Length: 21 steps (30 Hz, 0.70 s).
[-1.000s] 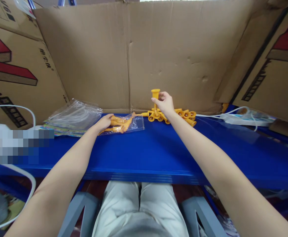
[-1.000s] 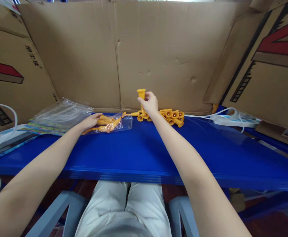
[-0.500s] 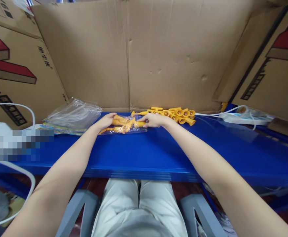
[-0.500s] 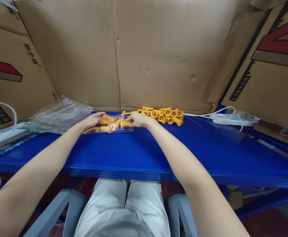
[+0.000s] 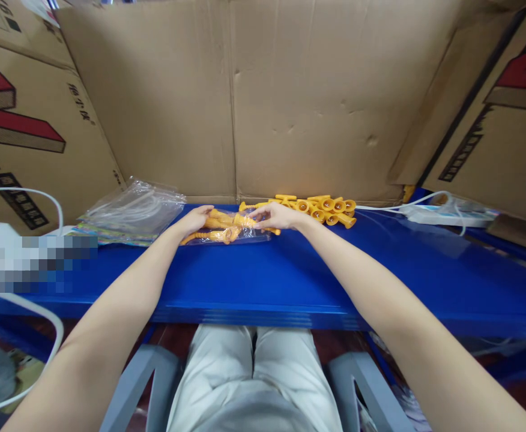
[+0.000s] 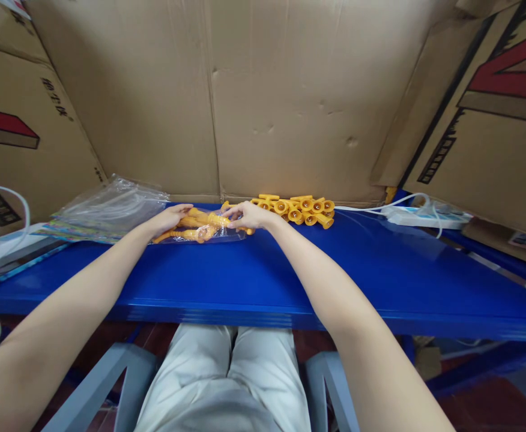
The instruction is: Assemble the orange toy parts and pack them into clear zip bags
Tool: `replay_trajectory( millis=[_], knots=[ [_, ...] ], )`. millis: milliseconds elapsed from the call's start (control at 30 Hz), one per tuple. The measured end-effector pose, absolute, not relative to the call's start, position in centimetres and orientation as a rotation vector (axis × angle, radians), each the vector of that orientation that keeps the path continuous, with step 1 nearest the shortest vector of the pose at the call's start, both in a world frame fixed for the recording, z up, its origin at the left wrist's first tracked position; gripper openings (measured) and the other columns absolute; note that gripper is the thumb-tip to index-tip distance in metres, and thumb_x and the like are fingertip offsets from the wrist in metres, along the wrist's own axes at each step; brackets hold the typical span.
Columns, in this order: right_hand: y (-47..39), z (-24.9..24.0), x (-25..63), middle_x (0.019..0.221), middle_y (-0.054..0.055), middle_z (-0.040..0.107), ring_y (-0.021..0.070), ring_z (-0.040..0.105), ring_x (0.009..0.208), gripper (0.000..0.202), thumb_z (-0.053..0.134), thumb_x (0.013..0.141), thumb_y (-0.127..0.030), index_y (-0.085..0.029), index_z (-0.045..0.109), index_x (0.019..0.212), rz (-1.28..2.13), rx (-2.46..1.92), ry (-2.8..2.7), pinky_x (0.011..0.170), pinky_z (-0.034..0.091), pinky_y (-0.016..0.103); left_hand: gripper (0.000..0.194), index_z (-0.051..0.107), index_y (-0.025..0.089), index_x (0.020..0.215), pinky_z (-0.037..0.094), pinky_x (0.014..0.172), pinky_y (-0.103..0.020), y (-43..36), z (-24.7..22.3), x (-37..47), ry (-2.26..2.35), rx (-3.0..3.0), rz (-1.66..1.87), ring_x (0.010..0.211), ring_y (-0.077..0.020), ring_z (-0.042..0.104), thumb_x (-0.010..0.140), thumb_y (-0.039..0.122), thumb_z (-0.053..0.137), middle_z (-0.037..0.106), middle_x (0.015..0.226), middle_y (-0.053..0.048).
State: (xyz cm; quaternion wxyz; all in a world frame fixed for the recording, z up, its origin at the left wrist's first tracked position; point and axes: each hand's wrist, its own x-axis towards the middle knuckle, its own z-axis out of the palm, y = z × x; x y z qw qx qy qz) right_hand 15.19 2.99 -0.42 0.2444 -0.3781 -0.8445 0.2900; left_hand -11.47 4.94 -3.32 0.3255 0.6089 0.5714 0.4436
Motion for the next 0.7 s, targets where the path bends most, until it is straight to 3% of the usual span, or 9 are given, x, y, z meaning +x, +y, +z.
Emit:
replay_trajectory(
  millis=[200, 300, 367, 467, 600, 700],
  knots=[
    [3.2, -2.1, 12.9, 0.095, 0.006, 0.073, 0.0148, 0.066, 0.079, 0.025, 0.074, 0.068, -0.013, -0.015, 0.076, 0.093, 0.841, -0.936, -2.099, 0.074, 0.055, 0.024, 0.035, 0.063, 0.015, 0.109, 0.041, 0.102, -0.033, 4.3, -2.8, -10.6, 1.481, 1.500, 1.172, 0.119, -0.0218, 0.055, 0.074, 0.018, 0.059, 0.061, 0.128, -0.011],
    [2.9, -2.6, 11.9, 0.090, 0.005, 0.073, 0.0152, 0.067, 0.075, 0.024, 0.074, 0.066, -0.011, -0.016, 0.077, 0.089, 0.908, -0.956, -1.981, 0.069, 0.057, 0.024, 0.033, 0.065, 0.016, 0.104, 0.044, 0.098, -0.033, 4.0, -2.7, -10.4, 1.433, 1.499, 1.165, 0.116, -0.0229, 0.057, 0.079, 0.037, 0.060, 0.064, 0.123, -0.010],
    [2.7, -2.8, 11.3, 0.087, 0.004, 0.074, 0.0135, 0.066, 0.069, 0.023, 0.069, 0.068, -0.007, -0.016, 0.077, 0.087, 0.964, -0.957, -1.894, 0.065, 0.057, 0.023, 0.042, 0.065, 0.017, 0.102, 0.045, 0.097, -0.034, 3.7, -2.6, -10.2, 1.383, 1.533, 1.150, 0.115, -0.0242, 0.058, 0.080, 0.051, 0.057, 0.065, 0.121, -0.010],
    [2.4, -3.0, 10.9, 0.088, 0.003, 0.074, 0.0116, 0.066, 0.071, 0.025, 0.062, 0.070, -0.001, -0.015, 0.077, 0.085, 1.017, -0.919, -1.817, 0.072, 0.056, 0.022, 0.056, 0.064, 0.017, 0.110, 0.044, 0.099, -0.034, 3.2, -2.4, -10.0, 1.343, 1.628, 1.089, 0.121, -0.0254, 0.054, 0.081, 0.063, 0.049, 0.061, 0.128, -0.011],
    [2.2, -2.4, 11.3, 0.089, 0.004, 0.073, 0.0129, 0.067, 0.077, 0.022, 0.060, 0.073, -0.002, -0.014, 0.075, 0.083, 0.937, -0.988, -1.884, 0.077, 0.053, 0.023, 0.069, 0.051, 0.014, 0.131, 0.035, 0.107, -0.033, 2.8, -2.1, -9.8, 1.498, 1.784, 1.006, 0.132, -0.0260, 0.043, 0.077, 0.055, 0.061, 0.045, 0.144, -0.015],
    [2.1, -1.3, 12.2, 0.087, 0.007, 0.073, 0.0166, 0.066, 0.083, 0.013, 0.061, 0.077, -0.008, -0.013, 0.073, 0.078, 0.600, -1.179, -2.046, 0.080, 0.051, 0.027, 0.075, 0.043, 0.013, 0.139, 0.033, 0.108, -0.030, 2.7, -2.1, -9.8, 1.580, 1.839, 0.958, 0.134, -0.0256, 0.040, 0.076, 0.047, 0.064, 0.039, 0.147, -0.015]
  ],
)
